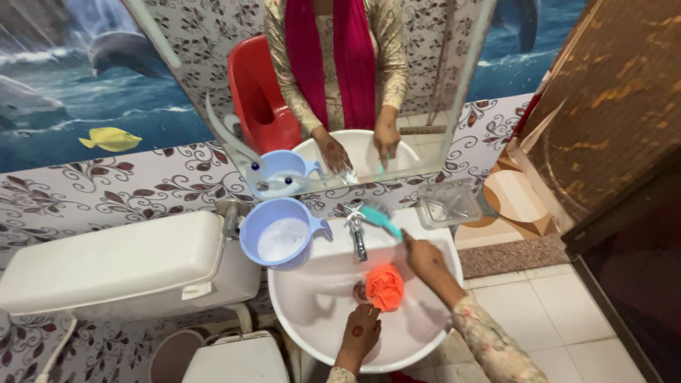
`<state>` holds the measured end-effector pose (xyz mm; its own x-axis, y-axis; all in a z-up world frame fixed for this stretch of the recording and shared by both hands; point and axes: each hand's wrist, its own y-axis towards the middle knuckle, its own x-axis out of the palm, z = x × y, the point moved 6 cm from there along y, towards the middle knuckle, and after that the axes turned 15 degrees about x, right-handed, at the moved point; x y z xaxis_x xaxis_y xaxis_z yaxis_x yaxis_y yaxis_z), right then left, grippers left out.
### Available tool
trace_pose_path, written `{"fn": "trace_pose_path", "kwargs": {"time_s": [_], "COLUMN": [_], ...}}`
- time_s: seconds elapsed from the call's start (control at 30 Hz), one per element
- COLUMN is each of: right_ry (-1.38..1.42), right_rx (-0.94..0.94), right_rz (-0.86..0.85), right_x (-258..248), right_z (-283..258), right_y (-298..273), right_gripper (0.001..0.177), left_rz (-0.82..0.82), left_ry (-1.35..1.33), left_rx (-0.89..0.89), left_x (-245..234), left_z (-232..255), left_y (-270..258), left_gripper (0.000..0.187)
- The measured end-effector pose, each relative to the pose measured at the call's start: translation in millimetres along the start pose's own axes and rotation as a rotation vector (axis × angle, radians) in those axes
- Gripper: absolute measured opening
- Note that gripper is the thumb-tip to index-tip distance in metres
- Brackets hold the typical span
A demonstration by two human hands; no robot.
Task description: The person scrubs a white bathroom sink using a blue brush and an orange cloth. They repeatedly rinse the brush and cloth under running water, wipe the sink basin and faucet, and place the brush on the sink edge while continuing to wipe with the cloth.
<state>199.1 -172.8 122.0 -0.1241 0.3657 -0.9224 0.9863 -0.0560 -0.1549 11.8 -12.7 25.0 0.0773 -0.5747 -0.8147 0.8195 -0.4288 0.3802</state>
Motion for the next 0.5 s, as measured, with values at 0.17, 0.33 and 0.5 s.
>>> {"fn": "trace_pose_path", "kwargs": {"time_s": [0.17,0.33,0.5], "right_ry": [-0.061,0.058,-0.048], "right_rx": [-0.025,-0.046,0.164], "right_rz": [0.001,0.066,-0.075], "right_x": [-12,4,-45], "right_z": [3,17,51], "right_y": [3,15,-3], "right_gripper": [0.05,0.039,0.037], "left_rz": [0.039,0.059,0.086], "left_ry": [-0.022,-0.035,0.001], "left_rx": [-0.013,-0.038,-0.011], "left_x": [3,1,6], "left_z": [-3,-8,-8], "left_y": [0,-1,-4], "left_gripper": [0.03,0.028,0.026]}}
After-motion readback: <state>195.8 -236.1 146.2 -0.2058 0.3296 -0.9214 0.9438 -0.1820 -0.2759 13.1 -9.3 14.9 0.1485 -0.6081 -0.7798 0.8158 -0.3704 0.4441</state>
